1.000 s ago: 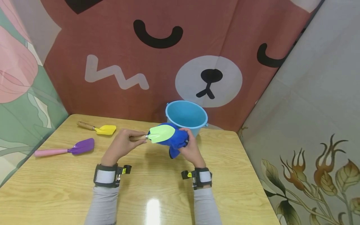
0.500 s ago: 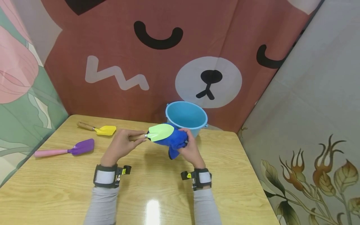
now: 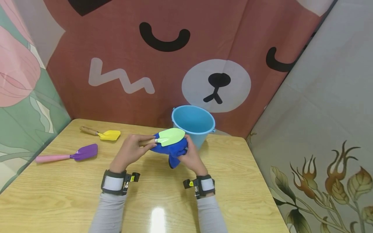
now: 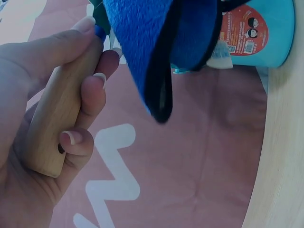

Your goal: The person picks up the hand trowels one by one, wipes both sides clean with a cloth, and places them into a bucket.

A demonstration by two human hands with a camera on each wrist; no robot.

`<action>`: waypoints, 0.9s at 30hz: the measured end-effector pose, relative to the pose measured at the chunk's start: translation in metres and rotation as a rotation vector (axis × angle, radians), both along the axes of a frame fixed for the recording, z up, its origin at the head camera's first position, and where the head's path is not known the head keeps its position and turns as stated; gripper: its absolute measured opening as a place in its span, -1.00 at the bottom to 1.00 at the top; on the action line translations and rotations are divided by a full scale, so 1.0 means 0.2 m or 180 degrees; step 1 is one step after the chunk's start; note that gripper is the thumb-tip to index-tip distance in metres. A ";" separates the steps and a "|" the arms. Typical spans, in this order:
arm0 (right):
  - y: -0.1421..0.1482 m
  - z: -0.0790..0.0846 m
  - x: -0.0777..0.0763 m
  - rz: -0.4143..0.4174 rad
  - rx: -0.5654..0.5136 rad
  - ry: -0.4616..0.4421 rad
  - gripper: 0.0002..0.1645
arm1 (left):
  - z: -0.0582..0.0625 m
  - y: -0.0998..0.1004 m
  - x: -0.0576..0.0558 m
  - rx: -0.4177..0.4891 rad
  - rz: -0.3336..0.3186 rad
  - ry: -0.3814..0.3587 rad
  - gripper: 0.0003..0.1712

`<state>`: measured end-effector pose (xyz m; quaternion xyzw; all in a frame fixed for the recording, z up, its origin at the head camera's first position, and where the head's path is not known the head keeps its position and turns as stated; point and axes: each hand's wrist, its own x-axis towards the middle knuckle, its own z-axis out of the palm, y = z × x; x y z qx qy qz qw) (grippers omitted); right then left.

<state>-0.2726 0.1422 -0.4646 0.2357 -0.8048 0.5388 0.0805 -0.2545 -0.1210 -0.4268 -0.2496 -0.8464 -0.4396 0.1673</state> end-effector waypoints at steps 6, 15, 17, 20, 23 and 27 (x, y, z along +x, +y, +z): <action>-0.03 -0.01 0.00 0.0205 0.0069 0.0024 0.03 | 0.00 0.01 0.00 -0.0040 -0.0032 -0.0016 -0.60; -0.02 0.00 0.00 0.0254 0.0099 -0.0021 0.02 | 0.00 0.00 -0.01 -0.0171 0.0012 -0.0180 -0.58; -0.01 0.00 0.00 0.0232 0.0103 -0.0045 0.01 | 0.00 0.00 -0.01 -0.0187 0.0016 -0.0203 -0.58; 0.00 -0.01 0.00 0.0187 0.0089 -0.0072 -0.03 | 0.00 0.00 -0.01 -0.0216 0.0017 -0.0234 -0.58; 0.02 -0.01 -0.01 0.0158 0.0063 -0.0083 -0.11 | 0.00 -0.01 -0.01 -0.0246 0.0027 -0.0260 -0.57; 0.04 -0.01 -0.01 0.0127 0.0065 -0.0053 -0.20 | -0.01 -0.02 -0.01 -0.0271 0.0029 -0.0297 -0.58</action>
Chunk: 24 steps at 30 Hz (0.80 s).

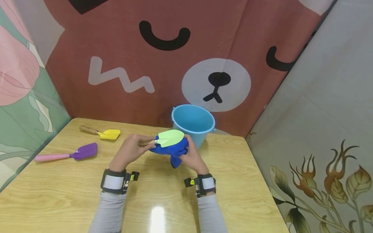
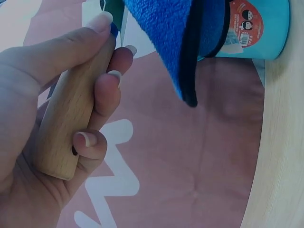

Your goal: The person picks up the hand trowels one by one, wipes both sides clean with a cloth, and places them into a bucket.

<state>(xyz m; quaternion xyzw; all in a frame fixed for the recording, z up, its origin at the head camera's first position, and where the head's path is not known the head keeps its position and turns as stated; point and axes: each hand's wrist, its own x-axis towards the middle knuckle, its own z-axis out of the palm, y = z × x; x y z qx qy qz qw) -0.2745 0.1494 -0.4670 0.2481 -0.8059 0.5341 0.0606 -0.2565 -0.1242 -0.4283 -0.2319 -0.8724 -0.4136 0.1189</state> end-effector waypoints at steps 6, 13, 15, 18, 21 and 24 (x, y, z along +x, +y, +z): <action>0.02 0.01 0.00 -0.0080 -0.0009 -0.0043 -0.24 | 0.00 -0.01 0.00 0.0011 0.0002 -0.0104 -0.59; 0.04 0.03 0.00 -0.0133 -0.0055 -0.0115 -0.23 | 0.01 -0.03 0.00 0.0012 0.0005 -0.0130 -0.61; 0.05 0.03 0.00 -0.0157 -0.0070 -0.0107 -0.22 | 0.00 -0.03 0.00 0.0019 0.0000 -0.0110 -0.61; 0.06 0.03 0.00 -0.0198 -0.0092 -0.0092 -0.20 | 0.00 -0.04 0.00 0.0042 -0.0012 -0.0097 -0.62; 0.08 0.03 0.00 -0.0250 -0.0106 -0.0092 -0.20 | 0.00 -0.05 0.00 0.0078 -0.0025 -0.0092 -0.63; 0.09 0.03 0.00 -0.0285 -0.0149 -0.0050 -0.21 | -0.01 -0.06 0.00 0.0089 -0.0018 -0.0113 -0.63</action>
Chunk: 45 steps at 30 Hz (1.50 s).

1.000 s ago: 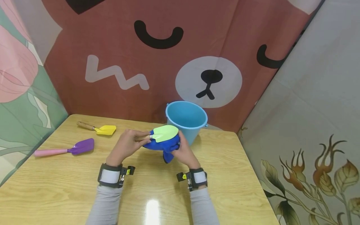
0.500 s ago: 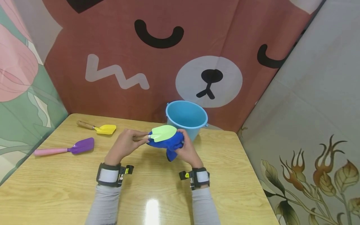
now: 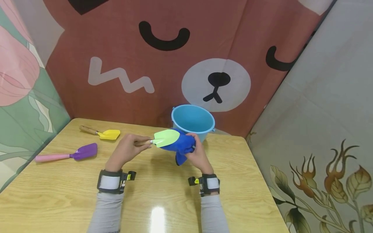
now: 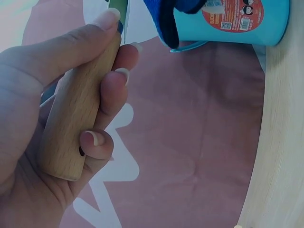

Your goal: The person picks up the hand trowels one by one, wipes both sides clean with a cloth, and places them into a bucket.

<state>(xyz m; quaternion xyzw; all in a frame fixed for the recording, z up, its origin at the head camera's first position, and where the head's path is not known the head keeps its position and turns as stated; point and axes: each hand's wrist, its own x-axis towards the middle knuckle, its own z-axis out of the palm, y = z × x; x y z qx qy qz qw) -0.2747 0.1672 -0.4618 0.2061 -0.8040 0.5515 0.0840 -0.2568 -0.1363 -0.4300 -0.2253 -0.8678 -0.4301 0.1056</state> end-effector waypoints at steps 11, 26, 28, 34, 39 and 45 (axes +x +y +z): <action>0.01 -0.01 0.00 0.0028 -0.0093 0.0060 -0.22 | -0.03 -0.05 0.00 0.0087 0.0022 0.0084 -0.64; -0.08 -0.02 0.02 0.0249 -0.0050 -0.0089 -0.22 | -0.02 0.00 0.01 0.0345 -0.0094 0.0159 -0.62; -0.10 -0.03 0.02 0.0291 -0.0036 -0.0131 -0.22 | -0.02 0.01 0.01 0.0359 -0.0102 0.0128 -0.62; -0.14 -0.04 0.02 0.0405 -0.0007 -0.0225 -0.17 | -0.01 0.03 0.01 0.0390 -0.0152 0.0134 -0.60; -0.14 -0.04 0.01 0.0486 -0.0036 -0.0139 -0.16 | 0.00 0.05 0.01 0.0359 -0.0148 0.0143 -0.61; -0.13 -0.03 0.01 0.0540 -0.0059 -0.0107 -0.22 | 0.00 0.06 0.00 0.0245 -0.0114 0.0133 -0.62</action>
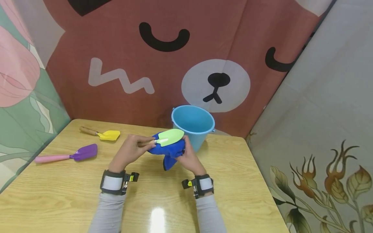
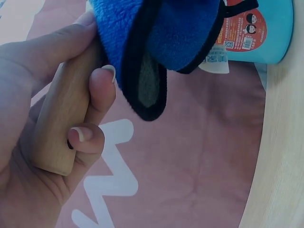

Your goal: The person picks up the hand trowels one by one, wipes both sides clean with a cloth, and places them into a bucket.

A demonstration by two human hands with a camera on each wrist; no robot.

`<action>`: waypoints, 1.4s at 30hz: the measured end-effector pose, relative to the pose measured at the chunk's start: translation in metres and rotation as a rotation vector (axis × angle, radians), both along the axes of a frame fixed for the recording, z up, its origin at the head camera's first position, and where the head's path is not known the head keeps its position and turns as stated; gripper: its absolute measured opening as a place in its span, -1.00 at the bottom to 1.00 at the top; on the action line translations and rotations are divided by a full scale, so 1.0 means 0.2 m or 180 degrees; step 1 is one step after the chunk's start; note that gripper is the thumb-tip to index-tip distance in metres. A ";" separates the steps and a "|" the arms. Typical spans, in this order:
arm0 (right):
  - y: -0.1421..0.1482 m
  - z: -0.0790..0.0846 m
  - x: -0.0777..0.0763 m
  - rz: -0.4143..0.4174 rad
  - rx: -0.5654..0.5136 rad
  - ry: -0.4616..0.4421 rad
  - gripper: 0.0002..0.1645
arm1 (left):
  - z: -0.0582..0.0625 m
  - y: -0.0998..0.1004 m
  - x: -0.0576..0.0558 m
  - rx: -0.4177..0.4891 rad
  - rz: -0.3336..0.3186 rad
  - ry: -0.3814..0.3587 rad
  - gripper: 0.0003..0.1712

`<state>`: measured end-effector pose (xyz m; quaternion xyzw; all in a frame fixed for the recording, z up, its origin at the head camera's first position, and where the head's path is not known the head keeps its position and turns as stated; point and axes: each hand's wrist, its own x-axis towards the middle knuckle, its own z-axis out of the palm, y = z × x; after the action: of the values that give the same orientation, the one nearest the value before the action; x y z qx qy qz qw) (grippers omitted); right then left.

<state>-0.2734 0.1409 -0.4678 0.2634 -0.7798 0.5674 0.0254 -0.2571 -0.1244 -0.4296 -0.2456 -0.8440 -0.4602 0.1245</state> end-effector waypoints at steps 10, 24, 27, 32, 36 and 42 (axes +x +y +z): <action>0.03 0.00 0.00 -0.0154 -0.0049 -0.0017 -0.18 | 0.00 -0.02 0.00 -0.0038 -0.0053 -0.0056 -0.61; 0.13 0.06 0.01 -0.0391 -0.0174 0.0032 -0.24 | 0.00 -0.04 0.00 -0.0036 -0.0050 -0.0056 -0.64; 0.16 0.07 0.01 -0.0513 -0.0217 0.0074 -0.25 | 0.00 -0.05 0.00 -0.0061 -0.0040 -0.0102 -0.64; 0.23 0.09 0.01 -0.0595 -0.0320 0.0206 -0.24 | 0.00 -0.06 0.01 -0.0156 0.0023 -0.0141 -0.63; 0.31 0.11 0.02 -0.0646 -0.0313 0.0212 -0.27 | 0.00 -0.08 0.00 -0.0241 0.0128 -0.0042 -0.64; 0.45 0.12 0.04 -0.0618 0.0006 -0.0016 -0.33 | -0.02 -0.10 -0.01 -0.0262 0.0287 0.0292 -0.65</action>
<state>-0.2648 0.2305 -0.4445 0.1852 -0.8023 0.5621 0.0781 -0.2586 -0.1441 -0.4334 -0.2330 -0.8659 -0.4073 0.1734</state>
